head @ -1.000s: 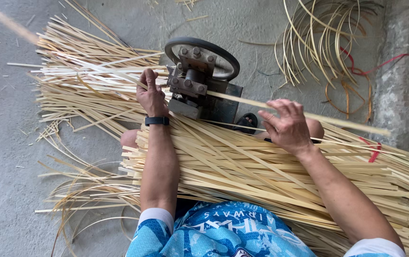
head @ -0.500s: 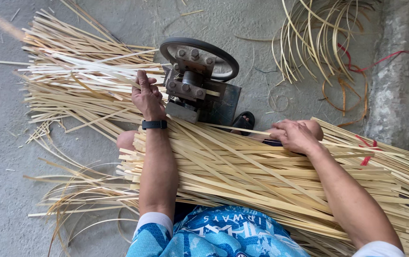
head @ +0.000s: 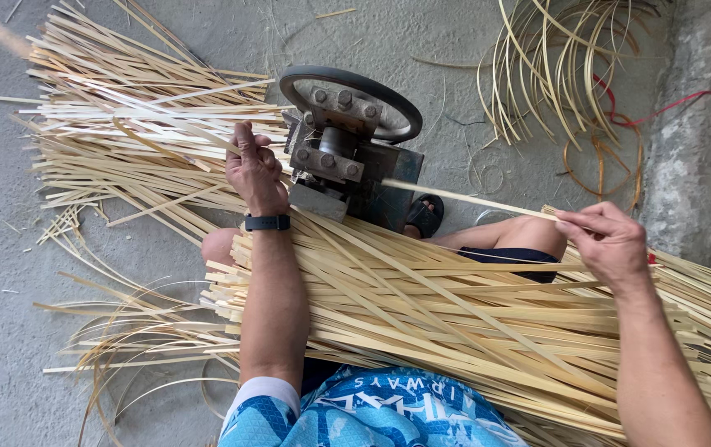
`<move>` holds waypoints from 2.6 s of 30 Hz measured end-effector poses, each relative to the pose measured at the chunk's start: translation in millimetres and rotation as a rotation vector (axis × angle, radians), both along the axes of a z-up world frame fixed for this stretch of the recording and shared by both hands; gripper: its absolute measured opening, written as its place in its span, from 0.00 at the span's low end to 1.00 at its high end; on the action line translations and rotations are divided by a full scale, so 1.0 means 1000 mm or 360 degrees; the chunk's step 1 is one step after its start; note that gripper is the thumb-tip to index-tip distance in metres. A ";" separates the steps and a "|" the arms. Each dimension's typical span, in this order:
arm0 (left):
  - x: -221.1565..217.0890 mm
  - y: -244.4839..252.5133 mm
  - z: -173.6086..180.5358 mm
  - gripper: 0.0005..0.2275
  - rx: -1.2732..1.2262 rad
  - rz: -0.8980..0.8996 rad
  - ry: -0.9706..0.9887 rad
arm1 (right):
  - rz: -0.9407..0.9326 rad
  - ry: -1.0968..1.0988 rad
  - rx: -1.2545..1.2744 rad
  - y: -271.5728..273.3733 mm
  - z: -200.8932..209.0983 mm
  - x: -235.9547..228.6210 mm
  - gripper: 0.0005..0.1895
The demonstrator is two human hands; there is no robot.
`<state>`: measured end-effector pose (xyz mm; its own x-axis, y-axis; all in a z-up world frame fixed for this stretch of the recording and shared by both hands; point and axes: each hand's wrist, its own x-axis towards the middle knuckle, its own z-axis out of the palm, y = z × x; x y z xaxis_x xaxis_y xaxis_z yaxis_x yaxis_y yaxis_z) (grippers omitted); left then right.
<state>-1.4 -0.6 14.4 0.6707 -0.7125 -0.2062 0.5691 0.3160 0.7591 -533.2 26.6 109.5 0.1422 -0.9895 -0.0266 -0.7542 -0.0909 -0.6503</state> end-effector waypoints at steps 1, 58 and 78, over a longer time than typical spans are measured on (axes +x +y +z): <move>0.000 0.000 0.000 0.15 0.0005 -0.0001 0.0009 | 0.0010 0.0055 -0.0071 -0.001 -0.003 0.009 0.08; 0.001 0.004 -0.002 0.15 -0.0199 0.0117 -0.0001 | 0.0935 0.0161 0.0334 0.015 -0.001 0.128 0.08; 0.003 0.009 0.004 0.14 -0.0231 0.0132 0.0055 | 0.0140 0.0657 -0.0353 -0.005 -0.005 0.044 0.07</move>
<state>1.4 8.0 18.1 0.7226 -0.6790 -0.1293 0.5617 0.4679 0.6823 -489.6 21.5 104.8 0.2474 -0.9624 0.1119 -0.9288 -0.2684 -0.2556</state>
